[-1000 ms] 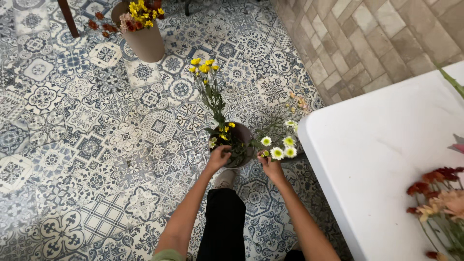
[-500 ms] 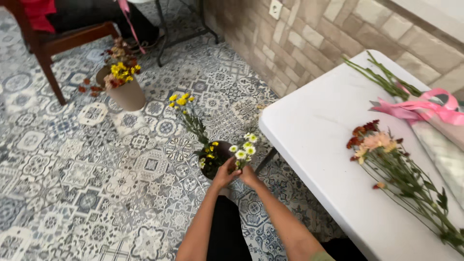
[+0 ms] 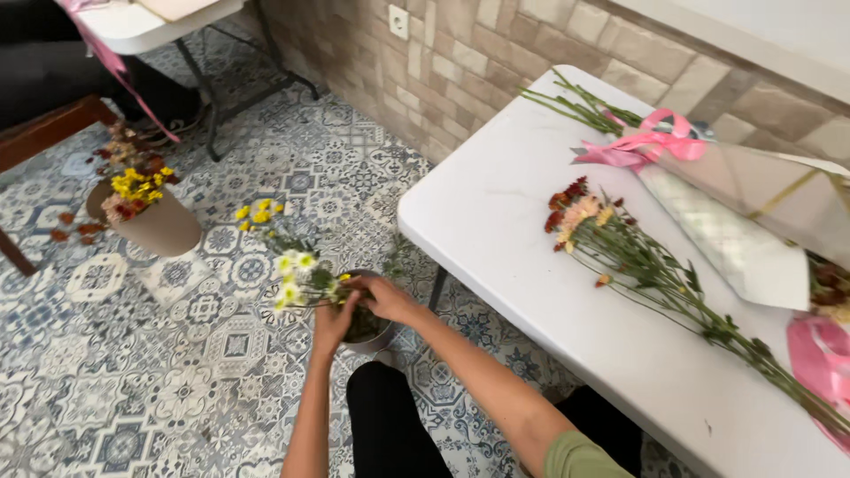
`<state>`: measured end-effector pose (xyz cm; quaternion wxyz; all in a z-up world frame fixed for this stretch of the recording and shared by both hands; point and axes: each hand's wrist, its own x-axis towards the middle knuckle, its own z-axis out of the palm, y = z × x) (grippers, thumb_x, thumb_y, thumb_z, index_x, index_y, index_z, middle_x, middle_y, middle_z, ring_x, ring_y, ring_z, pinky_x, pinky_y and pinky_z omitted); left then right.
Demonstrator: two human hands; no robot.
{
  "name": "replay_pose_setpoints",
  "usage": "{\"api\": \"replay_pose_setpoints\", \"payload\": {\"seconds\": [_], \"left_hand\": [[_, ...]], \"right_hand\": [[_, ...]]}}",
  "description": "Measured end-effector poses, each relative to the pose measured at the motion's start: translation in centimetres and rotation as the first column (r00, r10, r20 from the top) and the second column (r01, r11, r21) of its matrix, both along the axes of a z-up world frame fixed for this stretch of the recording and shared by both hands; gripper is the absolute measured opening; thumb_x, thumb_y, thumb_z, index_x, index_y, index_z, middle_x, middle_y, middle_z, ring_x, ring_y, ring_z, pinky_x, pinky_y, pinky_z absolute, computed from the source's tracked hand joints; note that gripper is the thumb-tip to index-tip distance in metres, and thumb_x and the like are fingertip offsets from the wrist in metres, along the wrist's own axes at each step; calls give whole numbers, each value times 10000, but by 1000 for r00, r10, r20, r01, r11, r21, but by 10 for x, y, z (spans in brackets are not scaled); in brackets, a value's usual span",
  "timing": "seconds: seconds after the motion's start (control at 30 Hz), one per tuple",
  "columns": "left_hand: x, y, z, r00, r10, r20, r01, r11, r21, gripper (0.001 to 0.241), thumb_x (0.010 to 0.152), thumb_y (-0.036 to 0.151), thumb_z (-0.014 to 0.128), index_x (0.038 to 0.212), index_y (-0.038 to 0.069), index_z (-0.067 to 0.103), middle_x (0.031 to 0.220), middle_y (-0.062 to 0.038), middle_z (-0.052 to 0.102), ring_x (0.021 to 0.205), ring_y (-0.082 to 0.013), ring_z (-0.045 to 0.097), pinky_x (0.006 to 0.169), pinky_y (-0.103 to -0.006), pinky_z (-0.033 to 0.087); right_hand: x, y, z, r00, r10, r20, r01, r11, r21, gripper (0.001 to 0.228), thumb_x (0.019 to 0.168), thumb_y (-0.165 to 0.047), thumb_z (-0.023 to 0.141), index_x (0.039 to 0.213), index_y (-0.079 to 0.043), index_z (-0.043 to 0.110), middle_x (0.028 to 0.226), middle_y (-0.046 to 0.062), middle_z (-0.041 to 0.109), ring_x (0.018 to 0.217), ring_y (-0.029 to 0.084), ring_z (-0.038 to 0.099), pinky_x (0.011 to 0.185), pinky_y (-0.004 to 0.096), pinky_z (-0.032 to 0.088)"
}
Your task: The person arranges flowers on a table, uses shears to trim the stems, and gathers them into a bouquet with a pink ribbon.
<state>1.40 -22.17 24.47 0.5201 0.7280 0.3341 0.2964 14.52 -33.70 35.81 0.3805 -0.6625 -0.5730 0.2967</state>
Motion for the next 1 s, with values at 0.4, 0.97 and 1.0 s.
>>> {"api": "replay_pose_setpoints", "payload": {"seconds": [0.4,0.97,1.0], "left_hand": [[5,-123,222,919,-11,393,145,939,-313,256,1063,176,591,1215,-22,646,1122,-282,716,998,-378,727,783,-421,622],[220,-395,229,704,-418,574,697,562,-445,409,996,268,661,1310,7,633,1130,-241,738,985,-298,754,876,-437,614],[233,-407,222,680,-448,580,726,524,-446,412,990,234,683,1333,12,629,1138,-239,735,999,-303,748,895,-451,607]], "right_hand": [[8,-180,129,910,-146,387,119,989,92,424,1032,-262,609,1308,59,636,1031,222,722,896,318,721,696,385,587],[98,-529,166,481,-736,477,671,659,340,174,987,-178,686,1122,-99,764,892,125,734,819,303,707,748,367,568],[108,-542,156,461,-770,442,707,619,342,172,982,-160,690,1128,-127,773,863,102,722,767,291,702,718,355,570]]}}
